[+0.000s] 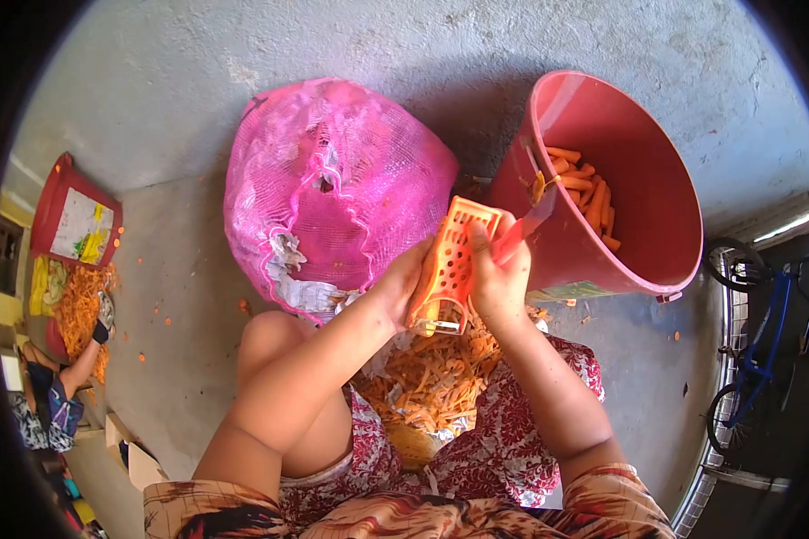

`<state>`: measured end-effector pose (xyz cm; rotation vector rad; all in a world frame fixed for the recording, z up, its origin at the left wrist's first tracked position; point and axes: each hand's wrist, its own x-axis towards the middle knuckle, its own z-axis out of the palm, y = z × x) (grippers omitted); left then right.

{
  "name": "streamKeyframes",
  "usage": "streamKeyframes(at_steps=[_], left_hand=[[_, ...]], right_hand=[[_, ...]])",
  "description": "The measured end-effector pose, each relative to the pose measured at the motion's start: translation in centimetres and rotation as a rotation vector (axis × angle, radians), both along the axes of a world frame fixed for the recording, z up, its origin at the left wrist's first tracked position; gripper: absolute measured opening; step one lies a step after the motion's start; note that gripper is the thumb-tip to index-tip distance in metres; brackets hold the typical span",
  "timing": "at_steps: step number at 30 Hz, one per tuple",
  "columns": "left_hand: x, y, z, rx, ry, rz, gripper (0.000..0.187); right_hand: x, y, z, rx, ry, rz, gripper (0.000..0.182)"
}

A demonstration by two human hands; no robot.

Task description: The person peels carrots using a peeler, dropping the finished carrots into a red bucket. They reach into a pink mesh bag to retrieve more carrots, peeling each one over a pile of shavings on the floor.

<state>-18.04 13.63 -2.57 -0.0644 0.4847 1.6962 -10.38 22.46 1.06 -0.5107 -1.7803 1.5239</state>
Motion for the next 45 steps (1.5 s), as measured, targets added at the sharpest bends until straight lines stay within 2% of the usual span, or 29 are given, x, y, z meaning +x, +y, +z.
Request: streamKeyframes(at_steps=[3, 4, 8, 10, 11, 12, 14, 17, 20, 23, 26, 31, 33, 35, 40, 45], left_hand=[[-0.4, 0.1, 0.1, -0.003, -0.07, -0.061, 0.035], [0.0, 0.1, 0.9, -0.14, -0.005, -0.018, 0.035], [0.1, 0.3, 0.9, -0.202, 0.087, -0.06, 0.035], [0.0, 0.1, 0.4, -0.185, 0.215, -0.146, 0.035], [0.1, 0.0, 0.3, -0.183, 0.18, -0.206, 0.035], [0.3, -0.1, 0.3, -0.179, 0.144, -0.265, 0.035], [0.7, -0.3, 1.1, -0.116, 0.113, -0.332, 0.038], [0.9, -0.4, 0.9, -0.117, 0.132, -0.391, 0.038], [1.0, -0.6, 1.0, -0.258, 0.131, -0.318, 0.037], [0.7, -0.5, 1.0, -0.271, 0.178, -0.169, 0.037], [0.2, 0.1, -0.1, -0.168, 0.12, -0.088, 0.039], [-0.2, -0.2, 1.0, -0.059, 0.073, -0.054, 0.037], [0.0, -0.2, 1.0, -0.124, 0.081, 0.0, 0.034], [0.2, -0.4, 1.4, -0.169, 0.092, 0.023, 0.033], [0.3, -0.3, 0.8, -0.061, 0.006, 0.005, 0.033], [0.1, -0.4, 0.6, 0.014, -0.05, -0.03, 0.033]], right_hand=[[0.0, 0.0, -0.5, 0.066, -0.018, 0.011, 0.016], [0.0, 0.1, -0.4, 0.061, -0.028, 0.01, 0.016], [0.2, -0.1, 0.0, 0.125, -0.032, -0.002, 0.013], [0.2, 0.4, 0.3, 0.191, -0.084, -0.104, 0.011], [0.1, 0.9, 0.5, 0.225, -0.109, -0.155, 0.01], [-0.3, 1.9, -0.3, 0.159, -0.024, -0.214, 0.007], [-0.6, 4.9, -0.9, 0.2, 0.054, -0.359, 0.014], [-0.3, 8.7, -1.1, 0.167, -0.044, -0.646, 0.016], [-0.2, 8.1, 0.1, -0.055, 0.147, -0.56, 0.012], [0.2, 5.1, -0.2, -0.156, 0.125, -0.259, 0.008], [0.2, 1.1, 0.3, -0.045, 0.11, -0.076, 0.008], [0.2, 0.0, -0.7, 0.065, -0.016, -0.022, 0.012], [0.0, 0.0, -1.0, 0.096, -0.036, -0.036, 0.013], [0.1, -0.1, -1.0, 0.091, -0.029, -0.037, 0.013], [0.6, -0.3, -0.5, -0.041, -0.005, 0.015, 0.015], [0.7, -0.4, -0.5, 0.01, 0.003, 0.006, 0.013]])
